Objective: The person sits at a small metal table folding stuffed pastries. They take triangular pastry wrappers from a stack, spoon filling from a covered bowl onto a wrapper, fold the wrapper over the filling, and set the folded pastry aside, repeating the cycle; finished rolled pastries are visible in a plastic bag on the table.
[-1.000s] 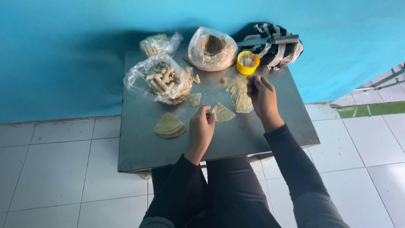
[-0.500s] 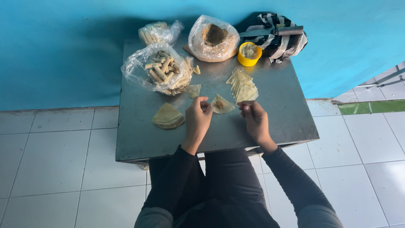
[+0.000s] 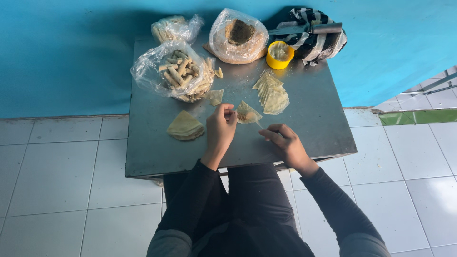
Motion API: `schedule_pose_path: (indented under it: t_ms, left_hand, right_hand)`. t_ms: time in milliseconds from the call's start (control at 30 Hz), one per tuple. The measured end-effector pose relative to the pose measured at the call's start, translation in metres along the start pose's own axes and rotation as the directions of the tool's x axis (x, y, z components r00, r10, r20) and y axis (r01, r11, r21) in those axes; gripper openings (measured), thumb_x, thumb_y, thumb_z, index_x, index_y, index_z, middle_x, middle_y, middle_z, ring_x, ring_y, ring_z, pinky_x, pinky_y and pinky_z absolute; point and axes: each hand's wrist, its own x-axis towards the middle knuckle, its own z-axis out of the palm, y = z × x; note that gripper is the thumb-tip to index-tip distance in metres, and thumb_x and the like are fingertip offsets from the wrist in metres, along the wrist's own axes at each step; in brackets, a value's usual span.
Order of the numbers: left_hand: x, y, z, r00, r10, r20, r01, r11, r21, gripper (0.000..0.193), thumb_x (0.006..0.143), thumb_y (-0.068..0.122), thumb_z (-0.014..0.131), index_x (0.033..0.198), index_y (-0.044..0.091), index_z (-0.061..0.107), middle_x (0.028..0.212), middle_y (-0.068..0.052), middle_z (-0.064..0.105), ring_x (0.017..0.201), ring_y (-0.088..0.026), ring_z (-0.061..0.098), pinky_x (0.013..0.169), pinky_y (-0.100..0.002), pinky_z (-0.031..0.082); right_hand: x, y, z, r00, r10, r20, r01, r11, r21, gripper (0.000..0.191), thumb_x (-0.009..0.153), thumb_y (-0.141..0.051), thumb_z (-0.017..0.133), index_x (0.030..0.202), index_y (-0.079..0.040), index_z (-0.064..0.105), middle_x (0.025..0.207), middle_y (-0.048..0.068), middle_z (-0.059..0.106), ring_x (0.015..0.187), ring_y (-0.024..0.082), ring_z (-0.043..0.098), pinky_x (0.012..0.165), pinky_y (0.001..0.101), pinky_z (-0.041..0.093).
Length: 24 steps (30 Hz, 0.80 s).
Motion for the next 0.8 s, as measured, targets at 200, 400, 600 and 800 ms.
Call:
schedule_pose_path:
  t_ms: [200, 400, 600, 800]
  left_hand:
    - [0.000, 0.004, 0.004, 1.000, 0.029, -0.005, -0.028, 0.999, 0.034, 0.013, 0.099, 0.010, 0.068, 0.110, 0.003, 0.067, 0.093, -0.015, 0.077, 0.082, -0.025, 0.079, 0.070, -0.033, 0.060]
    - [-0.001, 0.010, 0.000, 0.986, 0.161, 0.032, -0.163, 0.984, 0.073, 0.018, 0.091, 0.003, 0.066, 0.110, 0.002, 0.066, 0.095, -0.015, 0.077, 0.082, -0.027, 0.078, 0.069, -0.034, 0.060]
    - [-0.004, 0.015, -0.001, 0.973, 0.219, 0.073, -0.227, 0.965, 0.131, 0.017, 0.092, -0.003, 0.067, 0.109, 0.002, 0.066, 0.095, -0.015, 0.075, 0.083, -0.031, 0.075, 0.072, -0.039, 0.059]
    - [-0.003, 0.013, 0.002, 0.965, 0.253, 0.070, -0.261, 0.952, 0.157, 0.016, 0.088, 0.000, 0.068, 0.104, 0.001, 0.063, 0.094, -0.016, 0.073, 0.085, -0.037, 0.071, 0.071, -0.043, 0.056]
  right_hand:
    - [0.010, 0.003, -0.010, 0.970, 0.099, -0.222, -0.090, 0.995, 0.049, 0.029, 0.094, 0.010, 0.062, 0.117, -0.004, 0.071, 0.103, 0.011, 0.063, 0.087, 0.021, 0.066, 0.077, 0.0324, 0.056]
    - [0.107, 0.026, -0.010, 0.878, 0.155, -0.453, -0.115, 0.987, 0.116, 0.018, 0.108, 0.001, 0.053, 0.116, 0.001, 0.068, 0.096, 0.014, 0.061, 0.083, 0.024, 0.061, 0.077, 0.0331, 0.050]
    - [0.200, 0.042, 0.017, 0.959, 0.107, -0.262, -0.094, 0.994, 0.061, 0.061, 0.092, -0.008, 0.069, 0.147, 0.002, 0.045, 0.116, 0.026, 0.055, 0.086, 0.037, 0.061, 0.080, 0.0432, 0.052]
    - [0.108, 0.021, 0.031, 0.905, 0.323, -0.277, -0.341, 0.940, -0.021, 0.026, 0.095, -0.011, 0.070, 0.119, -0.005, 0.064, 0.111, 0.019, 0.063, 0.101, 0.040, 0.064, 0.085, 0.0458, 0.051]
